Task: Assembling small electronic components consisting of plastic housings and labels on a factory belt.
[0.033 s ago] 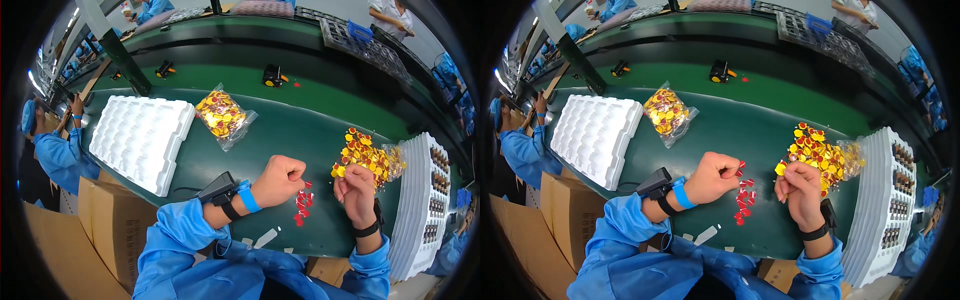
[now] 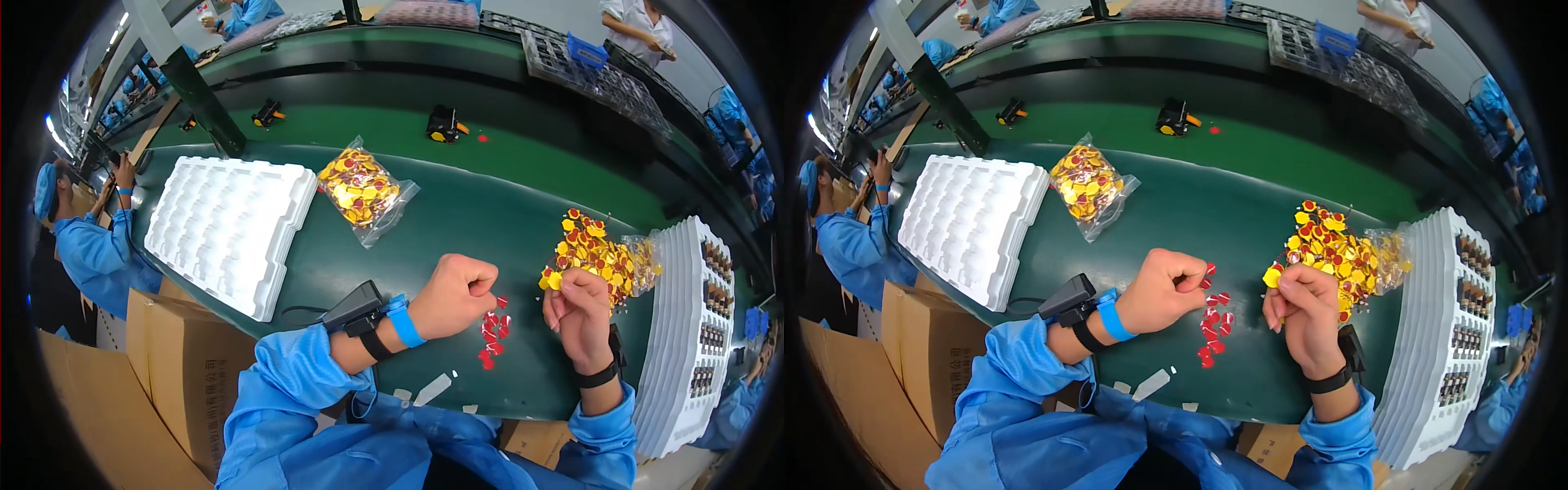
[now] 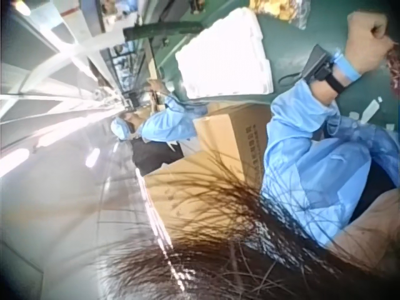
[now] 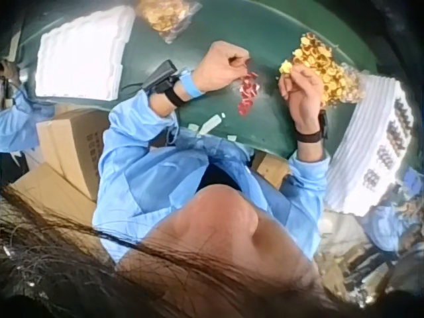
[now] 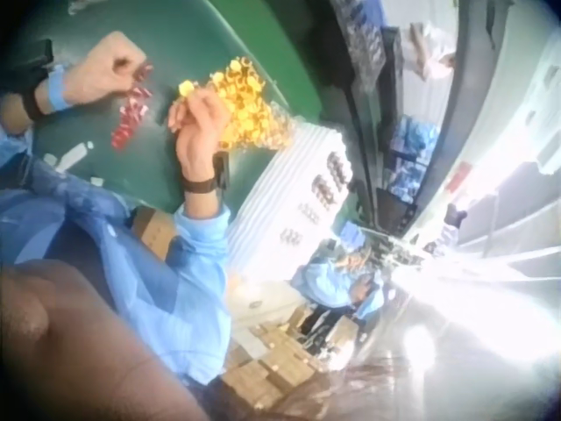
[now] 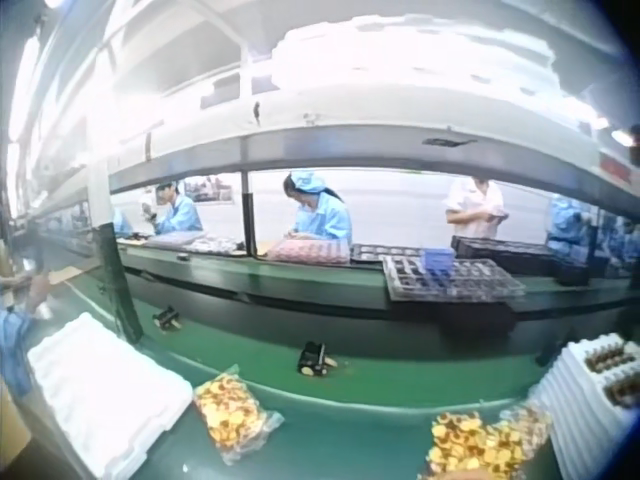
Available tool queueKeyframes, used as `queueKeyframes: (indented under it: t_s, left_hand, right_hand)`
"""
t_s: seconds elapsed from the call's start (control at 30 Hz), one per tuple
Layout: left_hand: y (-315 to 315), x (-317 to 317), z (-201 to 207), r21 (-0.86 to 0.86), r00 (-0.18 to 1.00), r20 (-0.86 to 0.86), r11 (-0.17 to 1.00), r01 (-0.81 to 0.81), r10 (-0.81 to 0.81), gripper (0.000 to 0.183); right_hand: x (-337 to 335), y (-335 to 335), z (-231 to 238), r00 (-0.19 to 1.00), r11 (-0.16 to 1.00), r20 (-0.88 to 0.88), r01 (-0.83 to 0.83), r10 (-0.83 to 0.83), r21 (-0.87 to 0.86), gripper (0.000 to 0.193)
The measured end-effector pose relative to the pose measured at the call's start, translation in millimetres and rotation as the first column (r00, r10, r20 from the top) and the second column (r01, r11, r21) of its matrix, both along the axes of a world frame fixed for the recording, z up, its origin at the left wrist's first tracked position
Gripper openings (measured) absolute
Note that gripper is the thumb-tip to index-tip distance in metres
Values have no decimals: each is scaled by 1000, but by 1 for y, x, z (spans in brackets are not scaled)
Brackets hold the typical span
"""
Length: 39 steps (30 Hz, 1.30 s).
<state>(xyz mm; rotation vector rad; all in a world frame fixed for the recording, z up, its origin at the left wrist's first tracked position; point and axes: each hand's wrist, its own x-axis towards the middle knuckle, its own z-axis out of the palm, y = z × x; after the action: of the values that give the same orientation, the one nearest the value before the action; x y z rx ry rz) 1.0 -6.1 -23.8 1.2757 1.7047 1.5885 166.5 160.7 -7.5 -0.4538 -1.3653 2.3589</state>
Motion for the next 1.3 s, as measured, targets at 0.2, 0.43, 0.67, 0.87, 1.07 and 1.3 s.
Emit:
queueKeyframes:
  t_s: [0.2,0.43,0.67,0.87,1.07,1.3]
  left_hand:
    - [1,2,-1,-21,999,33,1000,-8,9,30]
    - [1,4,2,22,997,-67,999,-25,27,27]
    - [0,4,2,53,993,-119,998,-18,24,25]
    - [1,1,0,15,996,-88,1000,-19,20,31]
    - [0,5,4,51,993,-117,999,-14,20,26]
    - [1,4,3,40,991,-134,999,-17,22,25]
  right_hand:
    - [2,-1,2,999,997,12,-31,30,76,17]
    - [1,-2,0,999,997,12,-45,45,68,17]
    - [1,-2,1,999,996,5,-37,36,82,17]
    - [-1,0,-1,999,995,10,-34,33,92,18]
    - [0,-2,0,999,994,9,-38,37,98,18]
    - [1,-3,0,999,995,20,-35,33,93,18]
